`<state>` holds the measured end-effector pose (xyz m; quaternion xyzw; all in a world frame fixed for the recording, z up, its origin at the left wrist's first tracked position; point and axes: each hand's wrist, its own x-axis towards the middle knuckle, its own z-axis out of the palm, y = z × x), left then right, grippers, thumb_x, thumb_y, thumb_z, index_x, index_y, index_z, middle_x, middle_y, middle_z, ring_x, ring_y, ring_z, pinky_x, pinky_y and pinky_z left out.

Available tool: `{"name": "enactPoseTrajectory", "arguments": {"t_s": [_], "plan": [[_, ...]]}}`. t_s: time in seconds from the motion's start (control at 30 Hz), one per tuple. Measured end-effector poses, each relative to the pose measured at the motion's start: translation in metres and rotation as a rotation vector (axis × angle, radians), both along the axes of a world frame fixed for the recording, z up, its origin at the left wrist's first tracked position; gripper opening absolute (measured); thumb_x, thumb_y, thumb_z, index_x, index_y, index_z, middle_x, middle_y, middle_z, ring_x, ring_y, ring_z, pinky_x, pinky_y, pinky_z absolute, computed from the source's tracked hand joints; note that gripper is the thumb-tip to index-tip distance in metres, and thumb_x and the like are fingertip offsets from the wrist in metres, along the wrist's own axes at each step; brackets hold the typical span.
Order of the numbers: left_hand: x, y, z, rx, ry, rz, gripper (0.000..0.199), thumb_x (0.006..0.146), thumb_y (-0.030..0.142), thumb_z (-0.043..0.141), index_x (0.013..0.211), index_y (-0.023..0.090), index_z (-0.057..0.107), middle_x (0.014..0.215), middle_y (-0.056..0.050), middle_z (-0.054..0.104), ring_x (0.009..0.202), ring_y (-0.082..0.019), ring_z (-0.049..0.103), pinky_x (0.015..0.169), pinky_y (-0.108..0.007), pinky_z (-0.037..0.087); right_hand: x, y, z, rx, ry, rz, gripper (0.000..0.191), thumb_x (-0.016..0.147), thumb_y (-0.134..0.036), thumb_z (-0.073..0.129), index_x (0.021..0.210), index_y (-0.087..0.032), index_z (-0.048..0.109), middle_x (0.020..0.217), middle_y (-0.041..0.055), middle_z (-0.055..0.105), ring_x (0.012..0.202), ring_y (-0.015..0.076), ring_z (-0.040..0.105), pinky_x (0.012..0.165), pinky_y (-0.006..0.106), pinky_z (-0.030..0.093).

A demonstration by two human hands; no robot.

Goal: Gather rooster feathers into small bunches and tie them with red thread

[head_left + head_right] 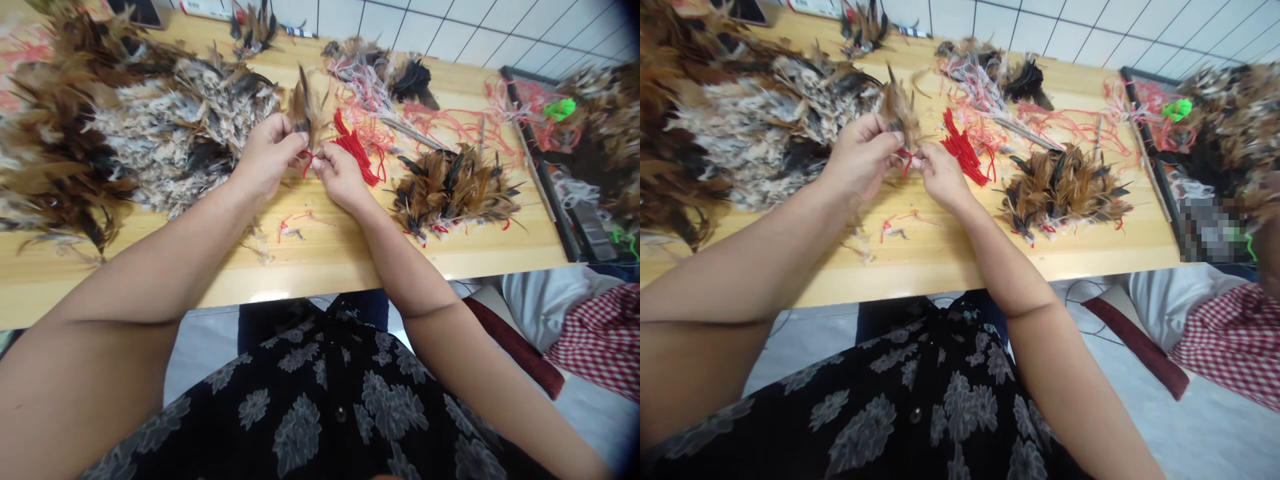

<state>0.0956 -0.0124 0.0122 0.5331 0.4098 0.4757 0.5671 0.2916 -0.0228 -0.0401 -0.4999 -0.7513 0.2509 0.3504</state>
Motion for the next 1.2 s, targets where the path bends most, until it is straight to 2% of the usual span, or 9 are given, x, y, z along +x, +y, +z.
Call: {"name": "enactPoseTrajectory", "arguments": {"t_s": [0.2,0.43,0.57,0.67,0.77,0.87,0.97,1.1,1.2], "plan": [[-0.001,0.007,-0.009,0.078,0.047,0.010,0.049,0.087,0.029,0.101,0.084,0.031,0.052,0.078,0.007,0.057,0.075,-0.019,0.060,0.074,-0.033,0.052,0.000,0.000,0.000,-0.004,0.001,-0.003,0.021,0.127,-0.038,0.066,0.110,-0.025,0.067,0.123,0.0077,0.079,0.122,0.0269,0.075,0.125,0.049,0.064],[0.001,0.019,-0.019,0.318,0.207,0.119,0.052,0.088,-0.008,0.087,0.076,0.029,0.052,0.072,0.006,0.058,0.067,-0.019,0.047,0.072,-0.036,0.038,-0.002,0.005,-0.007,-0.094,0.079,-0.045,0.024,0.122,-0.038,0.075,0.103,-0.025,0.065,0.108,0.0030,0.073,0.112,0.0246,0.072,0.118,0.047,0.065],[0.003,0.017,-0.016,0.263,0.181,0.079,0.059,0.100,-0.017,0.081,0.078,0.028,0.051,0.070,0.006,0.059,0.063,-0.017,0.052,0.067,-0.034,0.039,-0.001,0.007,-0.008,-0.122,0.173,-0.042,0.033,0.121,-0.048,0.081,0.101,-0.026,0.065,0.100,-0.0001,0.067,0.101,0.0216,0.064,0.109,0.043,0.063],[0.003,0.018,-0.018,0.159,0.102,0.044,0.052,0.119,-0.006,0.077,0.083,0.027,0.056,0.075,0.003,0.065,0.065,-0.018,0.061,0.065,-0.031,0.045,0.001,0.006,-0.006,-0.122,0.218,-0.044,0.036,0.122,-0.053,0.081,0.103,-0.027,0.065,0.097,-0.0014,0.063,0.097,0.0209,0.060,0.106,0.041,0.061],[0.002,0.023,-0.025,0.124,0.080,0.009,0.053,0.124,0.010,0.087,0.084,0.026,0.057,0.077,0.002,0.065,0.067,-0.018,0.063,0.065,-0.030,0.045,0.001,0.005,-0.004,-0.123,0.221,-0.034,0.040,0.121,-0.057,0.083,0.103,-0.027,0.065,0.099,-0.0010,0.065,0.100,0.0213,0.061,0.107,0.041,0.060],[0.000,0.026,-0.032,0.175,0.161,0.015,0.070,0.115,0.044,0.109,0.077,0.027,0.053,0.070,0.004,0.061,0.062,-0.017,0.056,0.066,-0.033,0.042,0.000,0.003,-0.002,-0.129,0.181,-0.031,0.038,0.122,-0.054,0.082,0.103,-0.026,0.065,0.105,0.0002,0.069,0.104,0.0219,0.064,0.112,0.042,0.061],[-0.003,0.018,-0.028,0.169,0.208,-0.008,0.075,0.098,0.075,0.114,0.076,0.030,0.057,0.067,0.004,0.063,0.065,-0.019,0.054,0.068,-0.036,0.041,-0.002,0.001,0.003,-0.143,0.142,-0.034,0.031,0.122,-0.045,0.080,0.103,-0.026,0.066,0.111,0.0016,0.074,0.108,0.0227,0.068,0.116,0.043,0.062],[-0.009,0.000,-0.007,0.074,0.208,-0.117,0.070,0.086,0.076,0.116,0.086,0.032,0.061,0.072,0.004,0.062,0.084,-0.024,0.069,0.080,-0.038,0.052,-0.004,-0.002,0.010,-0.160,0.151,-0.032,0.024,0.118,-0.037,0.083,0.103,-0.025,0.068,0.114,0.0027,0.079,0.114,0.0243,0.071,0.119,0.044,0.064],[-0.011,-0.004,0.006,-0.011,0.184,-0.139,0.065,0.081,0.068,0.116,0.089,0.031,0.062,0.074,0.003,0.061,0.093,-0.027,0.075,0.085,-0.039,0.053,-0.004,-0.006,0.013,-0.162,0.163,-0.038,0.028,0.117,-0.043,0.085,0.103,-0.026,0.069,0.109,0.0021,0.080,0.112,0.0241,0.071,0.116,0.042,0.066]]}}
